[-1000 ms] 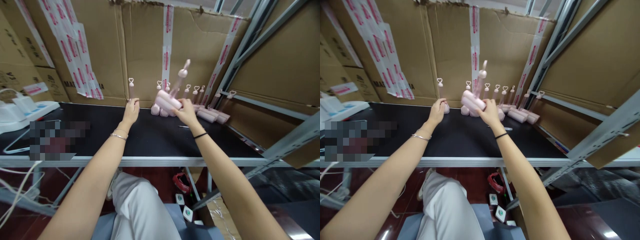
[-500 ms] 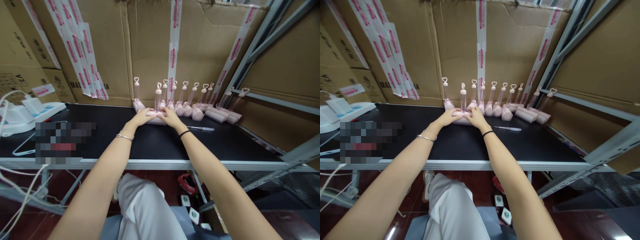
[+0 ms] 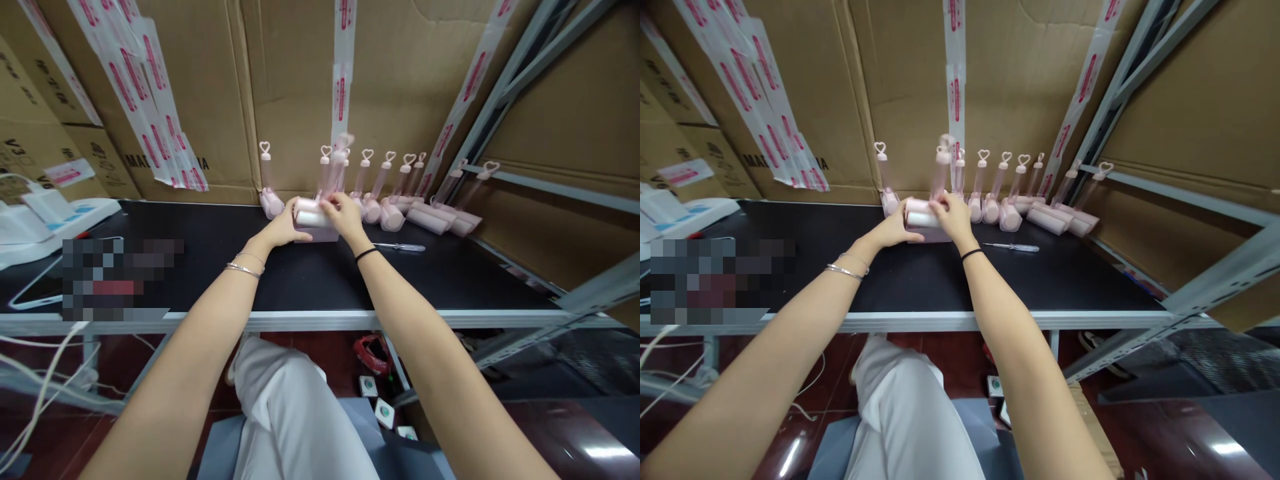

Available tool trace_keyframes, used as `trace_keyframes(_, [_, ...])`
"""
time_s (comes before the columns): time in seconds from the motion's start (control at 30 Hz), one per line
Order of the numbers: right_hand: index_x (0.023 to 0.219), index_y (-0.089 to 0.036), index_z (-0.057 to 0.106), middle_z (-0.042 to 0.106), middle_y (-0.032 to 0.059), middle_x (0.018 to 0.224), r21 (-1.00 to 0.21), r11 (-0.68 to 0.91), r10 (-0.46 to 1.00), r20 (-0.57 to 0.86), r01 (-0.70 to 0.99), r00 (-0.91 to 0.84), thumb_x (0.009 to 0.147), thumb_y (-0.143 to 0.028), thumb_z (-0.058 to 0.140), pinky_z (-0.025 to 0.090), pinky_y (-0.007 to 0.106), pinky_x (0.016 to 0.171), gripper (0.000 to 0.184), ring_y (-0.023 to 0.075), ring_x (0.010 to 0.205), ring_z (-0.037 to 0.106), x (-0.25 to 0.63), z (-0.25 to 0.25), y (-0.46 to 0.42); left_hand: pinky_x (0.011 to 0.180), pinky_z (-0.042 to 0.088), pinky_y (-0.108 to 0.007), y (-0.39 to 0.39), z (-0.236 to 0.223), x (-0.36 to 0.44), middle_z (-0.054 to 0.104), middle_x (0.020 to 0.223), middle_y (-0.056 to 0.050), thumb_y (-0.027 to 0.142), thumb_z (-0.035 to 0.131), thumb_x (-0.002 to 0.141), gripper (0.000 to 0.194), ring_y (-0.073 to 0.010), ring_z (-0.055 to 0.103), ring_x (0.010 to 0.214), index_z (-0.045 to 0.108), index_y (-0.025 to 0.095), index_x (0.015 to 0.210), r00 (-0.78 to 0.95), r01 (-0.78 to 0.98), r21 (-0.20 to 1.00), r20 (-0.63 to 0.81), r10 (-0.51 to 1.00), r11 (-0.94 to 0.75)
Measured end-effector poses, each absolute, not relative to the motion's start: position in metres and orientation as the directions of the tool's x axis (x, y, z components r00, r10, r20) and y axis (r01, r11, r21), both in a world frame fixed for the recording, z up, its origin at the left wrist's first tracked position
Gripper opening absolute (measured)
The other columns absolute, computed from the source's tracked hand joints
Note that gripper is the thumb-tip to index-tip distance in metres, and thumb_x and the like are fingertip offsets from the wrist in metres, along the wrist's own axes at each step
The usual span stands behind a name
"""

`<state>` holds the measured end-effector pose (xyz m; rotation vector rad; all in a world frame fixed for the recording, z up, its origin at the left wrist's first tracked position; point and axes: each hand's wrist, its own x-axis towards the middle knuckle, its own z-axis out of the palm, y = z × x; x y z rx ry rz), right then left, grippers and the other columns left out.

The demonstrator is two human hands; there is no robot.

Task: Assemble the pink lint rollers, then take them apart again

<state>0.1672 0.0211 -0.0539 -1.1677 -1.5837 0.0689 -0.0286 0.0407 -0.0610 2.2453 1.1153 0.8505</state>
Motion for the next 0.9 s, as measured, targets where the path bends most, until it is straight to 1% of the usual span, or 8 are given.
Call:
trace_keyframes(0.1, [0.08,-0.021,0.053,0.063,0.0041,0.083,-0.715,0.614,0.588,0.696,0.333,0.411,0.084,-0.057,0.047,0.048,0.036,0.085,0.036,0.0191,0.087,0.06,0.177,-0.047,0.03,0.106,0.04,-0.05,0.036,-0.055,-0.032,0.059,0.128,-0.017,0.032,0.082,0.065,0.112,-0.0325,0.057,0.12,0.014,0.017,0.153,0.396,0.663,0.561,0.3,0.868,-0.496])
trace_keyframes(0.27, [0.076,-0.024,0.044,0.06,0.0016,0.079,-0.744,0.618,0.718,0.403,-0.253,0.567,0.078,-0.06,0.05,0.054,0.033,0.083,0.036,0.0182,0.091,0.064,0.183,-0.05,0.041,0.106,0.03,-0.061,0.029,-0.053,-0.034,0.043,0.145,-0.026,0.033,0.074,0.076,0.077,-0.044,0.038,0.134,0.041,0.016,0.143,0.276,0.915,0.12,0.509,0.815,-0.385])
trace_keyframes(0.43, [0.069,-0.026,0.031,0.049,-0.0023,0.063,-0.743,0.56,0.787,0.338,-0.367,0.517,0.075,-0.067,0.047,0.057,0.032,0.075,0.044,0.0167,0.075,0.062,0.181,-0.053,0.035,0.106,0.024,-0.064,0.023,-0.063,-0.017,0.049,0.138,-0.025,0.048,0.067,0.08,0.051,-0.0447,0.038,0.131,0.064,0.013,0.118,0.447,0.867,-0.041,0.501,0.741,-0.496])
trace_keyframes(0.53, [0.068,-0.026,0.032,0.048,-0.0024,0.06,-0.78,0.517,0.841,0.385,-0.353,0.381,0.076,-0.072,0.049,0.058,0.035,0.075,0.049,0.0169,0.07,0.062,0.18,-0.051,0.028,0.109,0.024,-0.06,0.02,-0.062,-0.005,0.052,0.136,-0.021,0.05,0.057,0.087,0.057,-0.0399,0.039,0.132,0.055,0.015,0.131,0.427,0.8,0.13,0.561,0.709,-0.586])
trace_keyframes(0.63, [0.075,-0.023,0.046,0.06,0.0005,0.069,-0.777,0.463,0.885,0.383,-0.426,0.265,0.082,-0.06,0.055,0.057,0.038,0.084,0.038,0.0178,0.08,0.066,0.173,-0.048,0.02,0.107,0.037,-0.049,0.017,-0.053,0.002,0.053,0.138,-0.017,0.056,0.029,0.096,0.062,-0.03,0.051,0.125,0.041,0.016,0.142,0.377,0.512,0.559,0.536,0.755,-0.652])
trace_keyframes(0.7, [0.086,-0.022,0.052,0.066,0.0017,0.08,-0.75,0.454,0.89,0.398,-0.481,0.22,0.084,-0.048,0.06,0.055,0.038,0.091,0.028,0.0171,0.089,0.067,0.167,-0.046,0.013,0.093,0.05,-0.042,0.013,-0.046,0.006,0.055,0.136,-0.016,0.061,0.021,0.096,0.066,-0.0242,0.063,0.108,0.034,0.017,0.144,0.327,0.238,0.814,0.447,0.833,-0.53])
trace_keyframes(0.8, [0.101,-0.022,0.054,0.069,0.0035,0.098,-0.749,0.458,0.883,0.444,-0.479,0.15,0.086,-0.045,0.059,0.054,0.038,0.095,0.028,0.0168,0.103,0.066,0.159,-0.042,0.004,0.076,0.056,-0.036,0.006,-0.04,0.012,0.056,0.132,-0.017,0.068,0.044,0.087,0.072,-0.0211,0.067,0.093,0.034,0.019,0.139,0.312,-0.038,0.939,0.336,0.889,-0.341])
trace_keyframes(0.9, [0.112,-0.023,0.052,0.066,0.0059,0.113,-0.812,0.44,0.888,0.457,-0.384,0.052,0.086,-0.048,0.057,0.054,0.039,0.094,0.037,0.0187,0.11,0.063,0.154,-0.041,-0.001,0.075,0.057,-0.036,0.002,-0.041,0.017,0.062,0.123,-0.015,0.064,0.058,0.082,0.066,-0.0229,0.067,0.096,0.044,0.019,0.128,0.354,-0.136,0.957,0.29,0.889,-0.258])
